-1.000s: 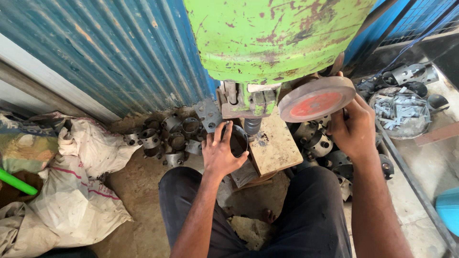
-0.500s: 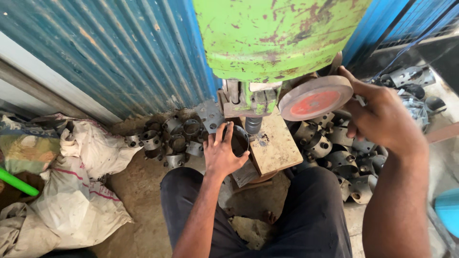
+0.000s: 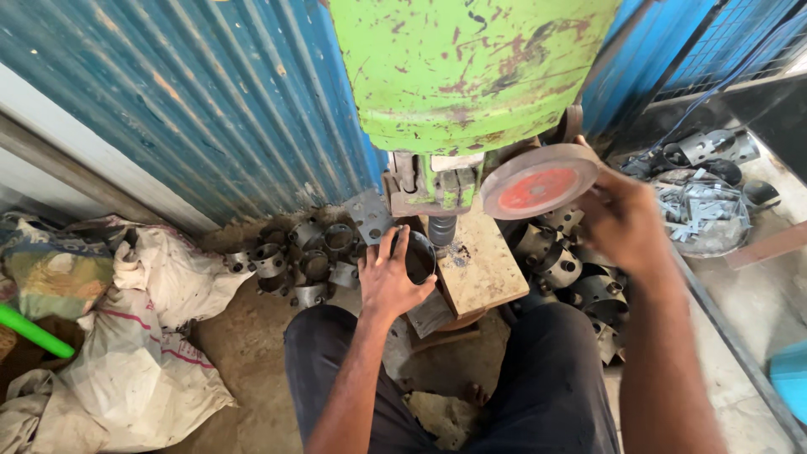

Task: The person sits on the floor and operates a green drill press to drill holes into small cylindrical metal parts. They hold each part with their left hand and use the right hand to turn the drill press handle, repeating the process for multiple parts.

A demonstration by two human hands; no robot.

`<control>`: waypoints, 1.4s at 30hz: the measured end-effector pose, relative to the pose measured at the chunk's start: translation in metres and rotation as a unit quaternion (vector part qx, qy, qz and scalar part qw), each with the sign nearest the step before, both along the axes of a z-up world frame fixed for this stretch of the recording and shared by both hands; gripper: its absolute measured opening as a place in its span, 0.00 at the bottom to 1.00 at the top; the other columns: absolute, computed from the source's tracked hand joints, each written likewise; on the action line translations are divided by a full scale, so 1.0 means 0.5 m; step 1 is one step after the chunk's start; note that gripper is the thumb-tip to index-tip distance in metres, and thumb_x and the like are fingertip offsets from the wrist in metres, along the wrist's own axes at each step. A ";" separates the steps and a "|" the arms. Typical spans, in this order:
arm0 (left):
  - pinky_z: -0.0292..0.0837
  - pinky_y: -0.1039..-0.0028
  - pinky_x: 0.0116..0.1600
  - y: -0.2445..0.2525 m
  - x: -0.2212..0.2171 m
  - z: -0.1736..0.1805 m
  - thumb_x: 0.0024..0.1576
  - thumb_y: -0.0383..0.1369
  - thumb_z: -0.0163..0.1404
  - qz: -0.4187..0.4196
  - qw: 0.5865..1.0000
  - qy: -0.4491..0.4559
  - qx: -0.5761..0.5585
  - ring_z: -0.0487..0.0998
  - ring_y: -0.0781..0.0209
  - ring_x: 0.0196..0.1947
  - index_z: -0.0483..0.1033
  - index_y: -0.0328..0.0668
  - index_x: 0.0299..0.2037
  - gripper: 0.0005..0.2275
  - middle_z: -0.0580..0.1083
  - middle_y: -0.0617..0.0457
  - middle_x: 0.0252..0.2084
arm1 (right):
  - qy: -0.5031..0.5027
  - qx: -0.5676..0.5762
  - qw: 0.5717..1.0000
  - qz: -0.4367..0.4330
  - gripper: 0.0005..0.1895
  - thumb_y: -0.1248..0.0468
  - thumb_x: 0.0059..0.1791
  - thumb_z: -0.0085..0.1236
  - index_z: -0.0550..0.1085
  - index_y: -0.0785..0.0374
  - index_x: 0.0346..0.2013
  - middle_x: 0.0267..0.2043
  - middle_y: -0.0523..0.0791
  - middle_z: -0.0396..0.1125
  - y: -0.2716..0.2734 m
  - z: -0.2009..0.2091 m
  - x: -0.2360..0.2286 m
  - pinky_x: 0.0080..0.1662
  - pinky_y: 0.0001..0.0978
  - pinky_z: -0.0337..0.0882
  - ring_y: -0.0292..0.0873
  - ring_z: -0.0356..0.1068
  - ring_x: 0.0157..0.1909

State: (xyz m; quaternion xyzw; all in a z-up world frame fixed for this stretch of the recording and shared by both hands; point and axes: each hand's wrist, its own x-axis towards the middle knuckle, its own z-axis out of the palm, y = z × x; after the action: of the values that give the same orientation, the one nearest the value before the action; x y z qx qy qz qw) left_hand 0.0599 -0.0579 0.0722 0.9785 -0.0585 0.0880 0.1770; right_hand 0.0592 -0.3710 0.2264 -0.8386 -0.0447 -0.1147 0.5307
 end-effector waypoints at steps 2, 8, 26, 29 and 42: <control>0.62 0.44 0.63 0.000 -0.002 0.000 0.41 0.52 0.64 -0.005 1.000 -0.004 0.000 0.66 0.35 0.61 0.59 0.50 0.72 0.46 0.59 0.51 0.70 | 0.041 -0.091 0.995 -0.007 0.26 0.72 0.53 0.52 0.71 0.55 0.66 0.27 0.44 0.73 -0.009 0.055 -0.007 0.23 0.32 0.67 0.35 0.64 0.18; 0.62 0.44 0.63 -0.001 -0.006 0.006 0.41 0.51 0.65 -0.002 1.000 0.004 0.004 0.66 0.36 0.61 0.59 0.50 0.71 0.46 0.59 0.51 0.70 | 0.085 -0.146 0.986 -0.004 0.33 0.74 0.51 0.50 0.67 0.50 0.71 0.25 0.45 0.72 0.006 0.130 -0.021 0.22 0.36 0.69 0.38 0.65 0.17; 0.61 0.43 0.63 0.006 0.004 -0.018 0.41 0.52 0.64 -0.004 1.000 -0.013 -0.004 0.66 0.35 0.61 0.59 0.49 0.71 0.46 0.59 0.50 0.69 | -0.162 -0.015 0.986 -0.043 0.09 0.71 0.57 0.50 0.76 0.71 0.48 0.30 0.46 0.69 0.016 -0.097 0.020 0.28 0.27 0.65 0.34 0.67 0.24; 0.61 0.43 0.62 0.006 -0.001 -0.019 0.41 0.52 0.65 -0.007 1.000 -0.027 -0.008 0.65 0.34 0.61 0.60 0.50 0.71 0.45 0.60 0.50 0.69 | -0.086 0.094 0.992 -0.020 0.10 0.66 0.60 0.47 0.75 0.70 0.44 0.25 0.43 0.68 0.010 -0.104 0.031 0.24 0.25 0.61 0.32 0.64 0.21; 0.62 0.42 0.61 0.003 0.000 -0.005 0.41 0.52 0.65 -0.004 1.000 -0.016 0.010 0.66 0.35 0.60 0.58 0.50 0.70 0.46 0.59 0.51 0.69 | -0.043 0.080 0.995 -0.046 0.12 0.64 0.58 0.44 0.75 0.66 0.49 0.18 0.39 0.62 0.010 -0.106 0.035 0.21 0.25 0.59 0.30 0.60 0.16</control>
State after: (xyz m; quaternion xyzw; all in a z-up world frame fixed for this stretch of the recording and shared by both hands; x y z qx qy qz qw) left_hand 0.0597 -0.0562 0.0698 0.9784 -0.0662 0.1024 0.1671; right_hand 0.0766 -0.3660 0.1736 -0.7892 -0.0201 -0.1781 0.5875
